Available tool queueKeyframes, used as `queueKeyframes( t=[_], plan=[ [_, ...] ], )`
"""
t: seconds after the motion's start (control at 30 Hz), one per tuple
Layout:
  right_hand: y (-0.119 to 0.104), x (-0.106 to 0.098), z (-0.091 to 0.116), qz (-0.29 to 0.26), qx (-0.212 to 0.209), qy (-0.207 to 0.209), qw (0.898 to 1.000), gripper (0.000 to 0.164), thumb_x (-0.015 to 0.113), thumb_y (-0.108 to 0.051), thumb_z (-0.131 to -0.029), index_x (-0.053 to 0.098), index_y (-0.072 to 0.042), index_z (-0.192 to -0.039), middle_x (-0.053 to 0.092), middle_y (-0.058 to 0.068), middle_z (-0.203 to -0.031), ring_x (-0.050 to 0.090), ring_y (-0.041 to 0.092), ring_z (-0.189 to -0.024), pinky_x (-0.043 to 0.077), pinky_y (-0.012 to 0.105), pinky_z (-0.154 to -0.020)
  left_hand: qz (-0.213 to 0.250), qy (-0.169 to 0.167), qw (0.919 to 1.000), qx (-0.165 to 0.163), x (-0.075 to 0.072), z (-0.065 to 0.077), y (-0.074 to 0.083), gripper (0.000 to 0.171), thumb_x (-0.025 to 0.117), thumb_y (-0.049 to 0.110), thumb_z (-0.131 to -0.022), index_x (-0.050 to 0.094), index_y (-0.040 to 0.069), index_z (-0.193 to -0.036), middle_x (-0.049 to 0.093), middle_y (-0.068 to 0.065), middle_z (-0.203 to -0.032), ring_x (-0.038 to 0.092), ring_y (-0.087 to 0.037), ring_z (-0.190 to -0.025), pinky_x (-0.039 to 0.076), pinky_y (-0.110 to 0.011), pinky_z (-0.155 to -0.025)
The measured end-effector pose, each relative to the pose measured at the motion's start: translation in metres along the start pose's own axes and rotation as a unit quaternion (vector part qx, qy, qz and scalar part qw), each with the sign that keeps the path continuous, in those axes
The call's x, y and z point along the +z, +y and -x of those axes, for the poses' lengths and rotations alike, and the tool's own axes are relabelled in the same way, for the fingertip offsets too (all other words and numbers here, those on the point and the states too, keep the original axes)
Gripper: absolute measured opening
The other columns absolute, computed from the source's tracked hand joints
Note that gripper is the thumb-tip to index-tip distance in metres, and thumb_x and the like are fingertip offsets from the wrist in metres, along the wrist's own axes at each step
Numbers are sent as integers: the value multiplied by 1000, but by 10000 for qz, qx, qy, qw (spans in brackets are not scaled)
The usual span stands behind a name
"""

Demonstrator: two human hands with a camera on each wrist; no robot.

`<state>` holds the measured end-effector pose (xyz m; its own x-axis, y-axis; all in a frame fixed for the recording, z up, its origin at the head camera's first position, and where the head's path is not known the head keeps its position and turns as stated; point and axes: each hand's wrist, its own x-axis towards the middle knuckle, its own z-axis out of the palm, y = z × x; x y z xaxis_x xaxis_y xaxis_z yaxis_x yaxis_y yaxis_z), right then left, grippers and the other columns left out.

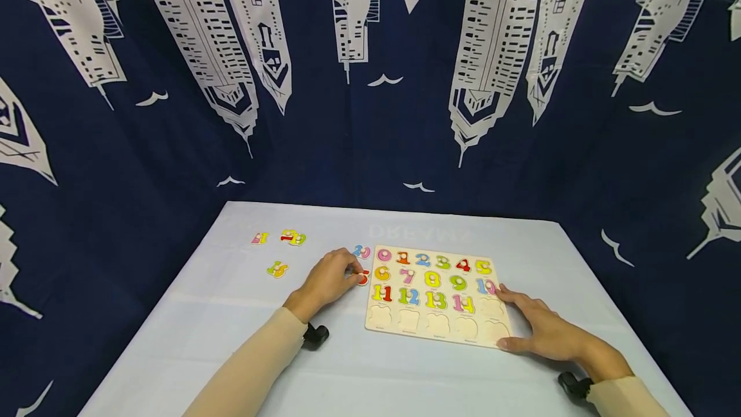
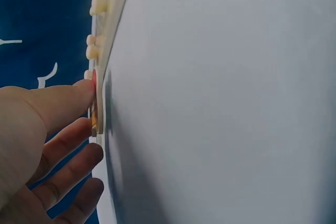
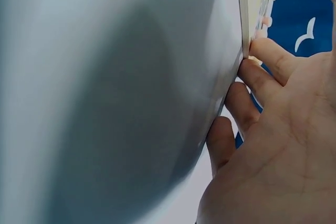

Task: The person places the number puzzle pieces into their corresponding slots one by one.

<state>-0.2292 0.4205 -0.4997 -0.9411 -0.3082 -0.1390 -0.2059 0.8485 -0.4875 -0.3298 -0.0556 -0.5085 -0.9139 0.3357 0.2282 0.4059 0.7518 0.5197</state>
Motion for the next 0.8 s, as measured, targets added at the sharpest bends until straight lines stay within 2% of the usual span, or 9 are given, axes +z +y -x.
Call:
queueKeyframes(
  t=[0.13, 0.27, 0.37, 0.57, 0.8],
  plan=[
    [2, -1, 2, 33, -81, -5, 10000, 107, 96, -53, -93, 44, -11, -176, 34, 27, -188, 47, 55, -156, 44, 85, -120, 234, 105, 9996, -84, -1, 0, 3, 5, 90, 16, -104, 85, 16, -104, 77, -1, -108, 68, -17, -98, 62, -38, -94],
    [5, -2, 3, 98, -73, -32, 9999, 106, 95, -51, -92, 44, -14, -177, 34, 28, -188, 46, 57, -158, 44, 86, -121, 522, 182, 9984, -69, -2, -1, 13, 6, 90, 17, -104, 84, 15, -107, 80, -2, -112, 73, -18, -103, 65, -39, -100],
    [6, -2, 2, 74, -53, -57, 9999, 106, 96, -51, -91, 44, -15, -177, 33, 28, -189, 45, 58, -160, 42, 87, -122, 655, 236, 9975, 112, -2, -3, 23, 7, 90, 18, -105, 84, 15, -108, 80, -1, -111, 75, -20, -106, 65, -39, -101],
    [7, -1, 1, -43, -147, -43, 9999, 106, 97, -49, -92, 45, -12, -176, 32, 29, -189, 45, 58, -158, 43, 87, -121, 761, 319, 9942, 683, 4, -8, 44, 7, 89, 20, -105, 83, 17, -108, 80, 3, -111, 75, -18, -107, 62, -34, -97],
    [6, -1, 1, -118, -85, -105, 9998, 106, 97, -48, -92, 44, -12, -176, 31, 29, -189, 43, 58, -159, 40, 88, -122, 837, 232, 9904, 1075, 25, -14, 73, 9, 89, 25, -106, 84, 18, -110, 81, 5, -115, 75, -16, -108, 60, -32, -100]
  ],
)
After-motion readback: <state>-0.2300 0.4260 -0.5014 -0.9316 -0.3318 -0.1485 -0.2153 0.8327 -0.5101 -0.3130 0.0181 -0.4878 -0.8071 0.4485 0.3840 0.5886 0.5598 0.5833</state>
